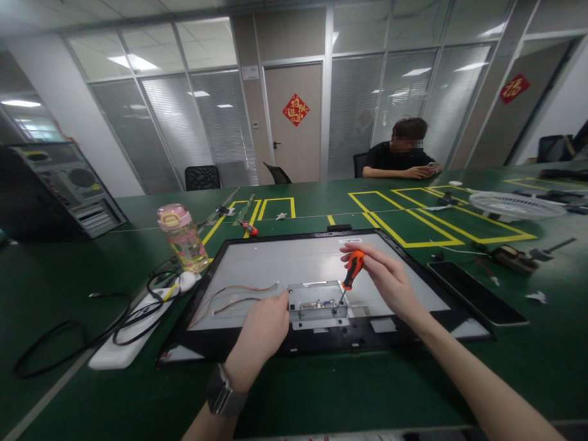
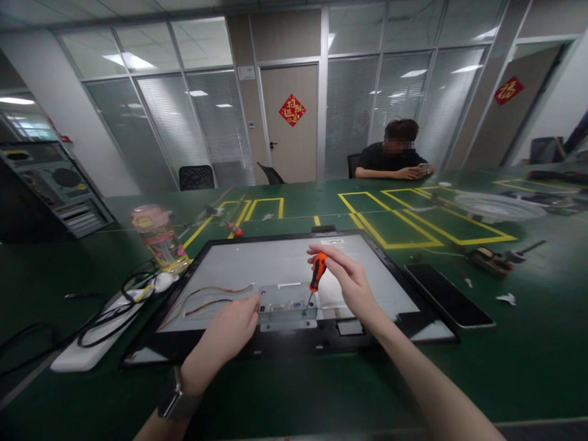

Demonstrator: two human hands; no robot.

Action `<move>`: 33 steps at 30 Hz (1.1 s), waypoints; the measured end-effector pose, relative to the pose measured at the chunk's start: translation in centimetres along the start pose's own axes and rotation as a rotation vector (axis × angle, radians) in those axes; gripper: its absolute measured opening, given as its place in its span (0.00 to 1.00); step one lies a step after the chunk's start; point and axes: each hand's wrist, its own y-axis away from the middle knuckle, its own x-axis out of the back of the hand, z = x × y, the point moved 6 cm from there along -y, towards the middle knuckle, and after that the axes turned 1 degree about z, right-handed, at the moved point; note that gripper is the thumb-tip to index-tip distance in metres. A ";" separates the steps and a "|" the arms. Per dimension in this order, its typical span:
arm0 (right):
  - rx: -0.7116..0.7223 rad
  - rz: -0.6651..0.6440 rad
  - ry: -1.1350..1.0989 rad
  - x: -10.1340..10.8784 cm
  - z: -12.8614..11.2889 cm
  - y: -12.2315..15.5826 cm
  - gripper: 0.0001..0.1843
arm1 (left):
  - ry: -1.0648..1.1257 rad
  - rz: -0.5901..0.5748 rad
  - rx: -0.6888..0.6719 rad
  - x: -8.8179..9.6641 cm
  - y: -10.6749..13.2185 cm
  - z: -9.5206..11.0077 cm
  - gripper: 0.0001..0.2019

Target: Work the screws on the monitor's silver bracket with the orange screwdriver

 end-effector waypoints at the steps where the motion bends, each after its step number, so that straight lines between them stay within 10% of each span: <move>1: -0.018 -0.013 -0.033 -0.1 0.2 0.1 0.16 | -0.002 -0.002 0.002 0.0 0.0 0.0 0.13; 33: 0.107 0.134 0.212 0.0 -0.4 0.3 0.15 | 0.021 0.020 -0.017 0.1 0.4 0.4 0.13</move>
